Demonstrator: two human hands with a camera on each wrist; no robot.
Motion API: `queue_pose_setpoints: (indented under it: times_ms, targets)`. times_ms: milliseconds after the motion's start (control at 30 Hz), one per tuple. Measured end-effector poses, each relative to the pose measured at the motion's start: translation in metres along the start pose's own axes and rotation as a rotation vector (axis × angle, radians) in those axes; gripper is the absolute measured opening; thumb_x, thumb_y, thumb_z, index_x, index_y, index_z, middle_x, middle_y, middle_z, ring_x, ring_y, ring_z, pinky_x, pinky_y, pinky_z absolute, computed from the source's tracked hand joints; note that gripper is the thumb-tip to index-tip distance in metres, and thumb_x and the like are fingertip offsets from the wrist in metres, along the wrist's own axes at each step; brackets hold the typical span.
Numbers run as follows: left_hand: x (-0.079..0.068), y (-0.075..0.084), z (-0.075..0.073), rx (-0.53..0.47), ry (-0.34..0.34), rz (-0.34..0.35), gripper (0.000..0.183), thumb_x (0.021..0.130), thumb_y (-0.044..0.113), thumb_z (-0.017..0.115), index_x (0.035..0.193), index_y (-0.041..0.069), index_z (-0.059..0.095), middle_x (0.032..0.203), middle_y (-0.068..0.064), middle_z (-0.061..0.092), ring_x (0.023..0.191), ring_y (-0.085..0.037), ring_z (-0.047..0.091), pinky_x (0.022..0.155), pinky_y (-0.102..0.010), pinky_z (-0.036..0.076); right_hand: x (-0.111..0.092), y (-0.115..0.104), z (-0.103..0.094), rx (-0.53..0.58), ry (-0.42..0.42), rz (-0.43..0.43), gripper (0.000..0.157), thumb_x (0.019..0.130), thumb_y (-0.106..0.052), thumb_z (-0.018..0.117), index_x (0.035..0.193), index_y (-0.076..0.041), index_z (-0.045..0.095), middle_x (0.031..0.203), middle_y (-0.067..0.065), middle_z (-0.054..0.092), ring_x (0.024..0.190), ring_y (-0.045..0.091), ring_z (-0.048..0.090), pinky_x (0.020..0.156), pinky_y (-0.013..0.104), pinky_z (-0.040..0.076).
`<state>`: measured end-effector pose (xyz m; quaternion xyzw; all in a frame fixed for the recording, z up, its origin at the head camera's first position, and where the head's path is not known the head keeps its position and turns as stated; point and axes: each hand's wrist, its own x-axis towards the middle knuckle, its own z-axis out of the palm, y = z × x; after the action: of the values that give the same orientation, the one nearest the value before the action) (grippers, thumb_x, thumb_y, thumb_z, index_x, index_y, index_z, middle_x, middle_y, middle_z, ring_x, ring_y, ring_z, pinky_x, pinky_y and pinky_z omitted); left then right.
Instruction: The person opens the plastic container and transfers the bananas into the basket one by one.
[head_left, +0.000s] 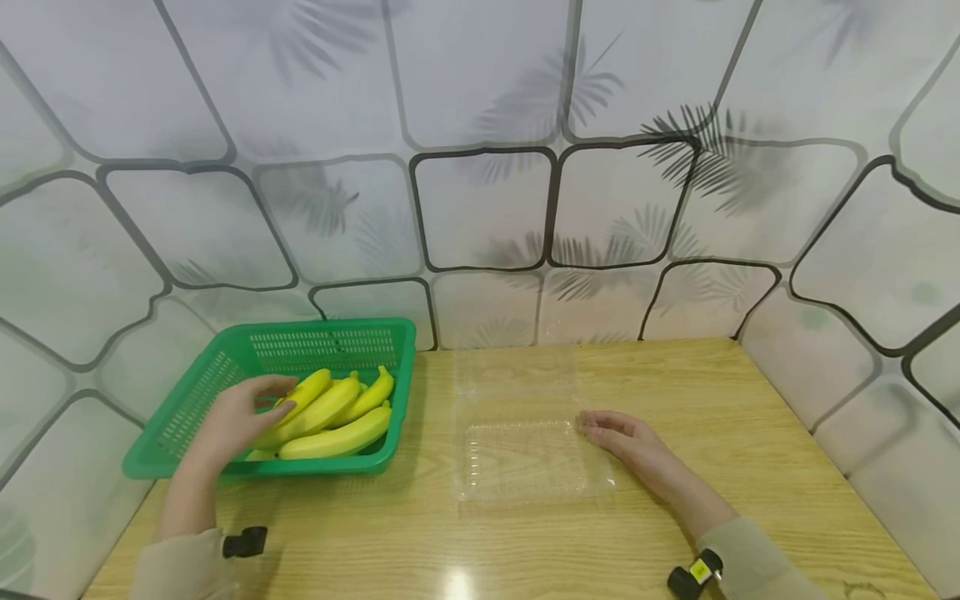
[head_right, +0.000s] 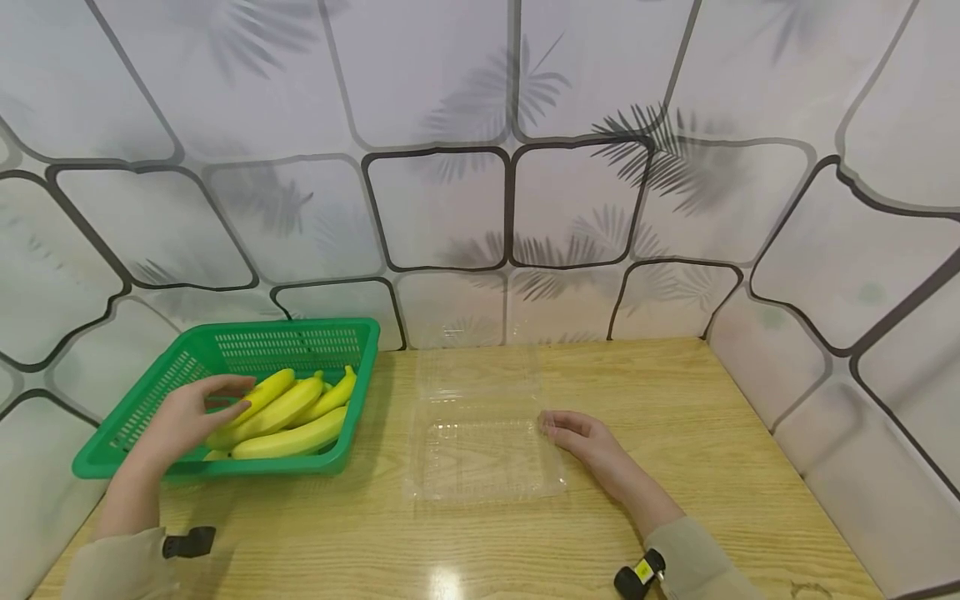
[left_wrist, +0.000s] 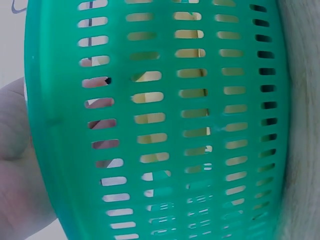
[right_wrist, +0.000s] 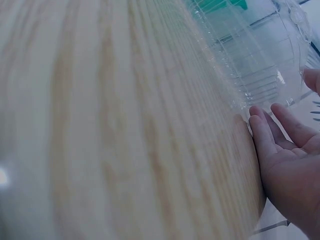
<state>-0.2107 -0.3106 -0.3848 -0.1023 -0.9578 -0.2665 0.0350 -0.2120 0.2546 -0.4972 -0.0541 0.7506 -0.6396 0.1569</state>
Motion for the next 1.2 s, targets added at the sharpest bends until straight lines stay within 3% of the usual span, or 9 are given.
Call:
queue_pose_setpoints:
  times_ms: [333, 933, 1000, 1133, 1200]
  targets:
    - [0.0, 0.012, 0.0, -0.003, 0.006, 0.026, 0.042, 0.104, 0.017, 0.069, 0.141, -0.003, 0.063, 0.138, -0.031, 0.066, 0.119, -0.055, 0.065, 0.098, -0.069, 0.054, 0.002, 0.0, -0.003, -0.027, 0.009, 0.01, 0.06, 0.109, -0.033, 0.061, 0.155, 0.003, 0.048, 0.167, 0.02, 0.043, 0.159, 0.036, 0.031, 0.102, 0.003, 0.041]
    - [-0.001, 0.052, 0.005, -0.045, -0.04, 0.098, 0.041, 0.103, 0.014, 0.071, 0.14, -0.001, 0.064, 0.14, -0.027, 0.066, 0.127, -0.053, 0.061, 0.106, -0.068, 0.052, 0.0, 0.0, -0.006, -0.054, -0.003, -0.043, 0.06, 0.11, -0.03, 0.06, 0.156, 0.006, 0.046, 0.165, 0.023, 0.044, 0.158, 0.039, 0.031, 0.102, 0.002, 0.038]
    - [-0.002, 0.056, 0.006, -0.045, -0.041, 0.113, 0.04, 0.102, 0.013, 0.071, 0.14, -0.001, 0.065, 0.14, -0.027, 0.066, 0.126, -0.053, 0.062, 0.105, -0.067, 0.052, -0.001, 0.0, -0.007, -0.061, 0.006, -0.041, 0.061, 0.109, -0.03, 0.06, 0.156, 0.006, 0.046, 0.164, 0.023, 0.046, 0.155, 0.033, 0.037, 0.102, 0.002, 0.039]
    - [-0.002, 0.063, 0.009, -0.029, -0.035, 0.141, 0.039, 0.101, 0.011, 0.072, 0.138, -0.001, 0.066, 0.14, -0.025, 0.067, 0.124, -0.051, 0.064, 0.103, -0.066, 0.054, -0.004, -0.001, -0.009, -0.041, 0.031, -0.016, 0.062, 0.108, -0.031, 0.063, 0.156, 0.005, 0.046, 0.162, 0.022, 0.048, 0.136, 0.0, 0.055, 0.102, 0.003, 0.041]
    - [-0.002, 0.067, 0.01, -0.019, -0.035, 0.152, 0.039, 0.1, 0.01, 0.073, 0.137, 0.0, 0.067, 0.14, -0.024, 0.067, 0.123, -0.05, 0.065, 0.102, -0.066, 0.055, -0.007, -0.002, -0.012, -0.019, 0.038, 0.0, 0.064, 0.107, -0.031, 0.064, 0.156, 0.005, 0.046, 0.162, 0.022, 0.049, 0.128, -0.007, 0.059, 0.102, 0.004, 0.042]
